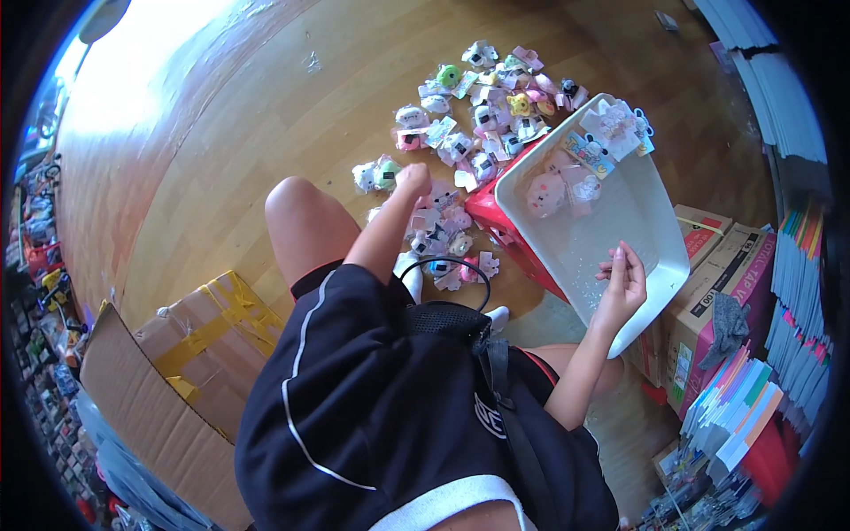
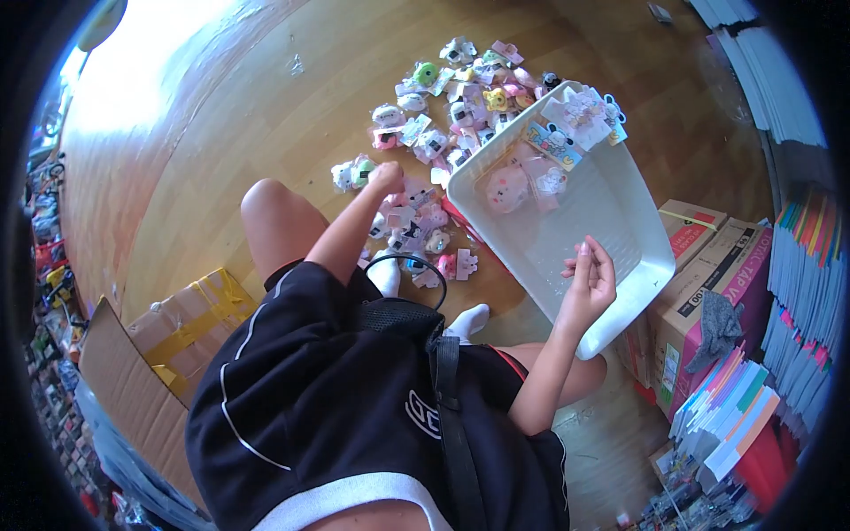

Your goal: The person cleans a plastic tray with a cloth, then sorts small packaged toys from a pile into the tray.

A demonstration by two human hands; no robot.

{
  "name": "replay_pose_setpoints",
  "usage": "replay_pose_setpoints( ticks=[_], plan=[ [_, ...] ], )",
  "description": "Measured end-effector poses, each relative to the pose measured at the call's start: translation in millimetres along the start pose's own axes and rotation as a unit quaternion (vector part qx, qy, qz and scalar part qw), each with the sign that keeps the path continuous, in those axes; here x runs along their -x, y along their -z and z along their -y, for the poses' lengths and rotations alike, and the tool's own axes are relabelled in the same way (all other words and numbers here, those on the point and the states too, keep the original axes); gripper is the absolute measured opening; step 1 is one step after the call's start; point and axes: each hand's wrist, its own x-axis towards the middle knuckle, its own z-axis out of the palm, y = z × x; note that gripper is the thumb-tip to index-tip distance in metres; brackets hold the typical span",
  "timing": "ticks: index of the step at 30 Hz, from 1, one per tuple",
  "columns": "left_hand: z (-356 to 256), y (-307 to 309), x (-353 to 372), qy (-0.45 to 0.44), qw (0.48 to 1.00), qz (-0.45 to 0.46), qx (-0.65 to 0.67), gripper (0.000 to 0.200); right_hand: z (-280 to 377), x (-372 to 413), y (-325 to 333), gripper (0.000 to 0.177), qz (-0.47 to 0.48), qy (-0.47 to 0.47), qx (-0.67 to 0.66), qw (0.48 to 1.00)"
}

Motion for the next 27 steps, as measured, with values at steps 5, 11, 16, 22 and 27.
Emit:
replay_pose_setpoints(
  ticks=[5,11,16,22,27],
  plan=[
    [-20,144,75,-0.152,0.972,-0.170,0.052,0.032,17,-1,2,0.017,-0.033,0.019,-0.064,0.997],
    [-46,259,200,-0.352,0.833,0.037,0.425,0.025,38,0,-23,0.026,0.194,-0.149,-0.234,0.941],
    [-61,257,193,-0.544,0.700,0.095,0.452,0.050,-39,-41,-39,0.033,0.053,0.123,0.105,0.985],
    [-107,258,211,-0.545,0.792,0.068,0.268,0.035,-18,-46,-34,0.027,0.180,0.031,0.220,0.958],
    [-151,267,229,-0.567,0.819,-0.088,-0.013,0.016,18,-44,-34,0.014,0.099,0.161,0.217,0.958]
  ],
)
